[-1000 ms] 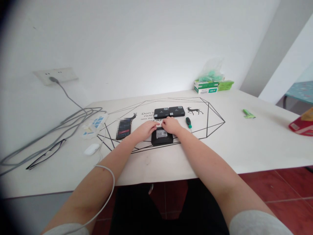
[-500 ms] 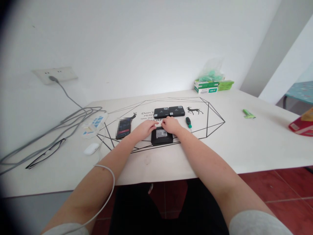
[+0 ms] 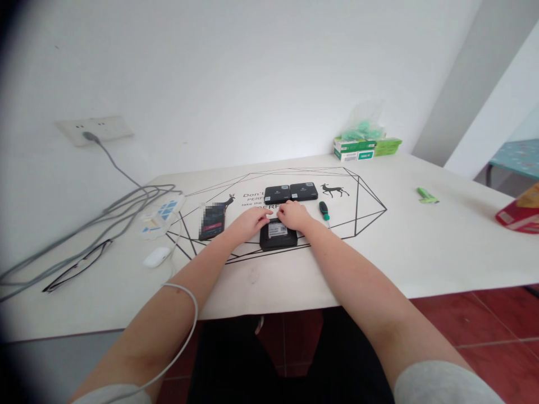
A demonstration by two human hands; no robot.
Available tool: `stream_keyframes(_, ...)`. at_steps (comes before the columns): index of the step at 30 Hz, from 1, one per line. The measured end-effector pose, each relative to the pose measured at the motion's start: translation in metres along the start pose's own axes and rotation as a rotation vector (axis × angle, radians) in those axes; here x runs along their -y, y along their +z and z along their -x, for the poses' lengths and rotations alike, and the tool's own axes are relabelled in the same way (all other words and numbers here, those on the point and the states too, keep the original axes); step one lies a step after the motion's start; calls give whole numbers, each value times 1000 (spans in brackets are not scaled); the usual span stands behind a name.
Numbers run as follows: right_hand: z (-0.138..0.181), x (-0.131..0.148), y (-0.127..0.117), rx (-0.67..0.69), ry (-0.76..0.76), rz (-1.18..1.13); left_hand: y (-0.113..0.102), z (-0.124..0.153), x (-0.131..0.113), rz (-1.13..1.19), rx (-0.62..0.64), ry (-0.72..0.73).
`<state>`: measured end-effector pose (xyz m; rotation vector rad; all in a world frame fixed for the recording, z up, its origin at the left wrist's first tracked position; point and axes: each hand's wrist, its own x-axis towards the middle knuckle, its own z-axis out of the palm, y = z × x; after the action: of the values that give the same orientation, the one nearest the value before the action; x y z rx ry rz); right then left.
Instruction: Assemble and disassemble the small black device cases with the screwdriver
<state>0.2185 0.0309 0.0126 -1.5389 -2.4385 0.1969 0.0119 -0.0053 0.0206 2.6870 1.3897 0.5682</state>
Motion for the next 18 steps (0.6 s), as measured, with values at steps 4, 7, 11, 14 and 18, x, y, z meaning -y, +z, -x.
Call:
stream_keyframes(4,0,0,0,-2,-7,4,0,0,-1,13,-4,-15)
stream_keyframes(7,0,0,-1,0,-6,6,1,0,-1,20,1,-35)
stream_keyframes(11,1,1,-1,-2,-4,7,2,-1,-1,18,-13,-60)
stream_keyframes(14,1,1,-2,0,-5,11,-1,-2,5,-5,-89,-90)
stream_keyframes(18,1,1,-2,8,-4,13,-2,1,19,-180,-141,-215)
